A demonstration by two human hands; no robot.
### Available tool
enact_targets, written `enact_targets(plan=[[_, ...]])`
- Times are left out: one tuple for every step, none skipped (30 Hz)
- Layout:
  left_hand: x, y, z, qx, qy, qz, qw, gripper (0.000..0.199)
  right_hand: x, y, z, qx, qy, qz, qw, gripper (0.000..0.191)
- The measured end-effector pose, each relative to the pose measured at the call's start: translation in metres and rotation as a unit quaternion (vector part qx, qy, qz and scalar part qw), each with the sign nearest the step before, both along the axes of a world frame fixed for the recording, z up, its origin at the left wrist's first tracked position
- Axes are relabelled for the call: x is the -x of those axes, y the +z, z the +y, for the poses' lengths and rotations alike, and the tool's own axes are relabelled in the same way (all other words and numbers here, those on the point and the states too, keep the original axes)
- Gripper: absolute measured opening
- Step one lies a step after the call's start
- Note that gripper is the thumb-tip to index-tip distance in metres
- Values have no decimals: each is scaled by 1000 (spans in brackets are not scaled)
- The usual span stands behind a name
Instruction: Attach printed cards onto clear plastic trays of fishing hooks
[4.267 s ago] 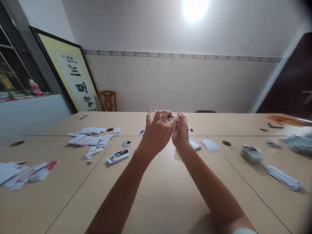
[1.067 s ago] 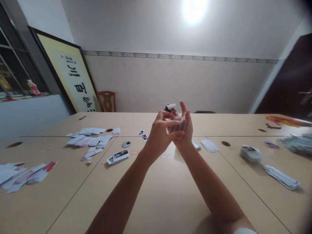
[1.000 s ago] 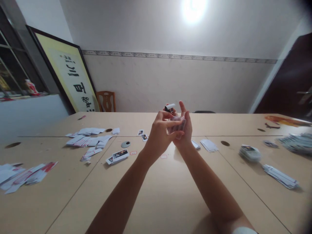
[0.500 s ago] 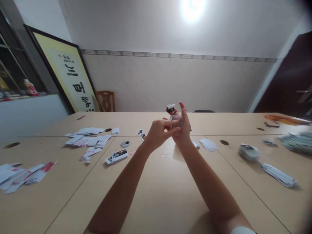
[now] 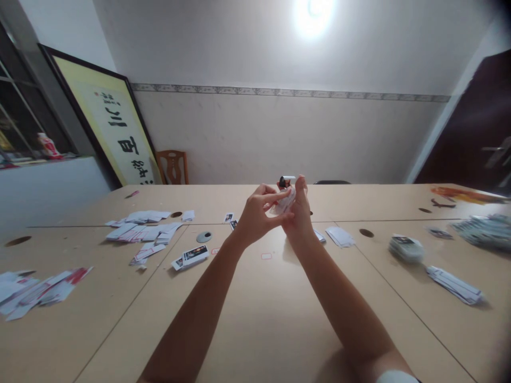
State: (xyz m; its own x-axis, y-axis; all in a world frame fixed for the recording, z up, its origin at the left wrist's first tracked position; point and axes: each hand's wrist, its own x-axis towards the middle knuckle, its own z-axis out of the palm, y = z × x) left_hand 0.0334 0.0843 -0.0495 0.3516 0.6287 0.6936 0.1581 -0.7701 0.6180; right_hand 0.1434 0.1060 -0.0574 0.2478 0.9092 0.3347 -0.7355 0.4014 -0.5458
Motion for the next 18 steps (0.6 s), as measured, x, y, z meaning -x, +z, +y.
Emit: enact_targets(plan=[[0,0,0,-15,1,10,1000,46,0,-1,0,-3,-3,2,1000,54],[0,0,0,-32,2,25,999,42,1,-1,0,-6,-8,4,1000,54],[1,1,-1,-50,4,44,998,39,2,-2,0,-8,-12,6,1000,54],[1,2,-1,-69,5,65,995,38,2,-2,-1,-7,-15,9,1000,54],[1,3,-2,-88,5,84,992,37,2,-2,-2,-3,-16,13,1000,52],[2,4,-3,-107,6,99,989,37,3,-1,-3,3,-11,20,1000,50],[2,5,-4,-123,7,109,986,37,3,0,-5,10,-3,30,999,46],[3,6,-4,-133,9,116,984,36,2,1,-6,16,6,42,999,42],[4,7,-5,-139,12,120,983,36,2,2,-8,18,13,55,998,37],[5,8,-6,-139,15,124,982,35,2,4,-9,18,17,68,997,33],[6,9,-6,-134,18,129,982,34,1,5,-10,16,17,80,997,30],[7,9,-6,-127,22,135,982,34,0,5,-10,16,11,90,996,27],[8,9,-5,-120,25,141,982,33,-1,5,-9,21,3,99,995,24],[9,9,-5,-113,29,148,982,33,-2,4,-6,33,-5,107,994,23],[9,8,-3,-107,32,155,982,33,-3,2,-3,52,-12,115,992,21],[9,6,-1,-104,32,161,981,33,-5,-1,2,76,-19,120,990,20],[9,5,1,-103,32,165,980,33,-6,-5,7,100,-26,121,987,19],[8,3,3,-103,31,167,980,33,-8,-9,12,118,-32,118,985,18]])
